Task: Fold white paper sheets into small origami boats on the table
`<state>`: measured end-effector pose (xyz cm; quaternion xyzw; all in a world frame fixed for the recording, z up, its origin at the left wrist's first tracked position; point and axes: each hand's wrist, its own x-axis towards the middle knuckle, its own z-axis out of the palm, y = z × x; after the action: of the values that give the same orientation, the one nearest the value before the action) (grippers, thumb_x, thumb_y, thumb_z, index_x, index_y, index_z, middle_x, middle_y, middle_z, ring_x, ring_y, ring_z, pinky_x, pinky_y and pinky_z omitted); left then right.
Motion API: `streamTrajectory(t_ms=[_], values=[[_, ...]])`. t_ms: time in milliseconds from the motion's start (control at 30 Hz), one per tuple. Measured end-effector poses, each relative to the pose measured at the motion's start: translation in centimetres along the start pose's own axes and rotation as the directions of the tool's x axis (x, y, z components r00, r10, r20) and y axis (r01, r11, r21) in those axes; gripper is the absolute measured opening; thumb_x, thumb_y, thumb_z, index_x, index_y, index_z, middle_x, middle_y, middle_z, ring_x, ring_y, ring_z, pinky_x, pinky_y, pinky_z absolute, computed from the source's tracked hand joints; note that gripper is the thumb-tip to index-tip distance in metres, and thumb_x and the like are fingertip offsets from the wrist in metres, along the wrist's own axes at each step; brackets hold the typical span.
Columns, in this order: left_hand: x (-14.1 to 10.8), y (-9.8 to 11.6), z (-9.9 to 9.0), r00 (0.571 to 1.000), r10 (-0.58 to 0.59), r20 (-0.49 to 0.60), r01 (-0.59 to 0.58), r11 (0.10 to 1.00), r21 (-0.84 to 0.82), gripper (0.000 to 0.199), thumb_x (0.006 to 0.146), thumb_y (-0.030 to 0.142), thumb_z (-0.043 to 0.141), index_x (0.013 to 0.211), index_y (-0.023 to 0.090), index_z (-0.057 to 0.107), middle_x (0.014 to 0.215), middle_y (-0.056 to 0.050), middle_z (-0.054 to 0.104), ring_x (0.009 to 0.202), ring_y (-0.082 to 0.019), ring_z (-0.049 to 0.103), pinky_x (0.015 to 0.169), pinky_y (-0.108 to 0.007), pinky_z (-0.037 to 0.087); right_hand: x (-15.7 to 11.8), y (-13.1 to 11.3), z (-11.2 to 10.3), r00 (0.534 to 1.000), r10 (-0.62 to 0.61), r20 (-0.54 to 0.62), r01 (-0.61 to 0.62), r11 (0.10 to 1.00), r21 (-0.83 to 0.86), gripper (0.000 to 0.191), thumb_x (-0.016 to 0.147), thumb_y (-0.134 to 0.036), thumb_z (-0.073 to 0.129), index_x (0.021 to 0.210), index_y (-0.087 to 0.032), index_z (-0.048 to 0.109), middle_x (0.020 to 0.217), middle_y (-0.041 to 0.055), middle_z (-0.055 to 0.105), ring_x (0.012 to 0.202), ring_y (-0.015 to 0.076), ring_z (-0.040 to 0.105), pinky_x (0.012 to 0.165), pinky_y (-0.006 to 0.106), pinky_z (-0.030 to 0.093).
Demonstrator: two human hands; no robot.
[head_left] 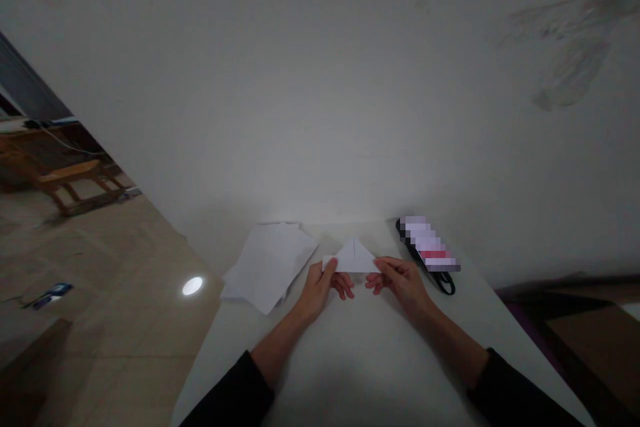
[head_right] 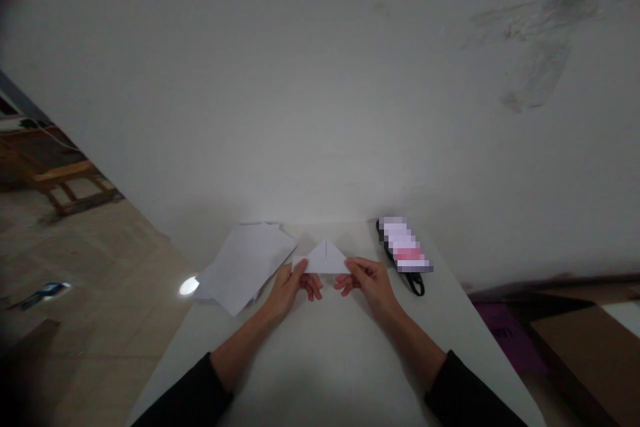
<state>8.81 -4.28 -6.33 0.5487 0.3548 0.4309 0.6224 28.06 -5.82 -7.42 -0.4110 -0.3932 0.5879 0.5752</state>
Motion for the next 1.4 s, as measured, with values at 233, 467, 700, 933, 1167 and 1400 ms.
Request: streamTrajectory(t_ms=[233, 467, 700, 933, 1167, 1400], values=[[0.2, 0.0, 0.0, 0.987, 0.085, -0.137, -0.072, 0.992, 0.101, 0.051, 0.086, 0.057, 0.055, 0.089, 0.007, 0.066, 0.079, -0.014, 0.073, 0.06, -0.018, 0.069, 0.049, -0.024, 0.05, 0.0, -0.2, -0.1, 0.999, 0.007, -0.038, -0.006, 1.0, 0.024, 0.042, 0.063, -0.049, 0.083, 0.078, -0.01, 0.074, 0.064, 0.012, 0.074, 0.05, 0.0227, 0.069, 0.042, 0.028, 0.052], [0.3, 0.3, -0.3, 0.968, 0.145, -0.207, -0.113, 0.981, 0.157, 0.055, 0.088, 0.052, 0.056, 0.119, 0.008, 0.065, 0.081, -0.012, 0.075, 0.068, -0.021, 0.072, 0.056, -0.026, 0.053, -0.2, -0.6, 0.4, 0.996, 0.027, -0.09, -0.021, 0.997, 0.069, 0.039, 0.059, -0.045, 0.085, 0.074, -0.011, 0.073, 0.06, 0.0117, 0.073, 0.048, 0.0228, 0.068, 0.04, 0.028, 0.05], [0.3, 0.2, -0.4, 0.959, 0.116, -0.259, -0.089, 0.989, 0.115, 0.056, 0.084, 0.048, 0.064, 0.121, 0.007, 0.065, 0.075, -0.011, 0.075, 0.062, -0.02, 0.071, 0.055, -0.028, 0.056, -0.3, -0.5, 0.4, 0.985, 0.109, -0.133, -0.083, 0.98, 0.183, 0.033, 0.057, -0.035, 0.087, 0.072, -0.01, 0.072, 0.061, 0.0127, 0.073, 0.047, 0.0203, 0.068, 0.04, 0.024, 0.05], [0.3, 0.5, -0.9, 0.961, 0.11, -0.255, -0.092, 0.992, 0.085, 0.044, 0.078, 0.045, 0.07, 0.107, 0.012, 0.074, 0.078, -0.01, 0.076, 0.066, -0.022, 0.073, 0.063, -0.035, 0.062, -0.3, -0.2, 0.6, 0.963, 0.199, -0.179, -0.155, 0.96, 0.233, 0.017, 0.063, -0.022, 0.081, 0.07, -0.01, 0.071, 0.061, 0.0123, 0.073, 0.046, 0.0177, 0.067, 0.039, 0.021, 0.05], [0.3, 0.8, -1.4, 0.944, 0.21, -0.255, -0.167, 0.969, 0.18, 0.025, 0.073, 0.037, 0.076, 0.087, 0.017, 0.079, 0.087, -0.007, 0.076, 0.077, -0.02, 0.072, 0.077, -0.035, 0.063, -0.2, -0.3, 0.4, 0.975, 0.157, -0.159, -0.123, 0.971, 0.206, 0.028, 0.059, -0.03, 0.086, 0.072, -0.011, 0.07, 0.061, 0.0115, 0.073, 0.048, 0.0191, 0.068, 0.04, 0.023, 0.051], [0.6, 0.4, -1.5, 0.949, 0.128, -0.287, -0.101, 0.989, 0.107, 0.028, 0.073, 0.036, 0.077, 0.09, 0.013, 0.077, 0.092, -0.008, 0.076, 0.079, -0.021, 0.073, 0.081, -0.036, 0.062, -0.6, -0.6, 0.4, 0.996, -0.027, -0.086, 0.03, 0.999, 0.032, 0.038, 0.066, -0.044, 0.082, 0.08, -0.011, 0.071, 0.064, 0.0113, 0.074, 0.051, 0.0213, 0.069, 0.043, 0.027, 0.054]])
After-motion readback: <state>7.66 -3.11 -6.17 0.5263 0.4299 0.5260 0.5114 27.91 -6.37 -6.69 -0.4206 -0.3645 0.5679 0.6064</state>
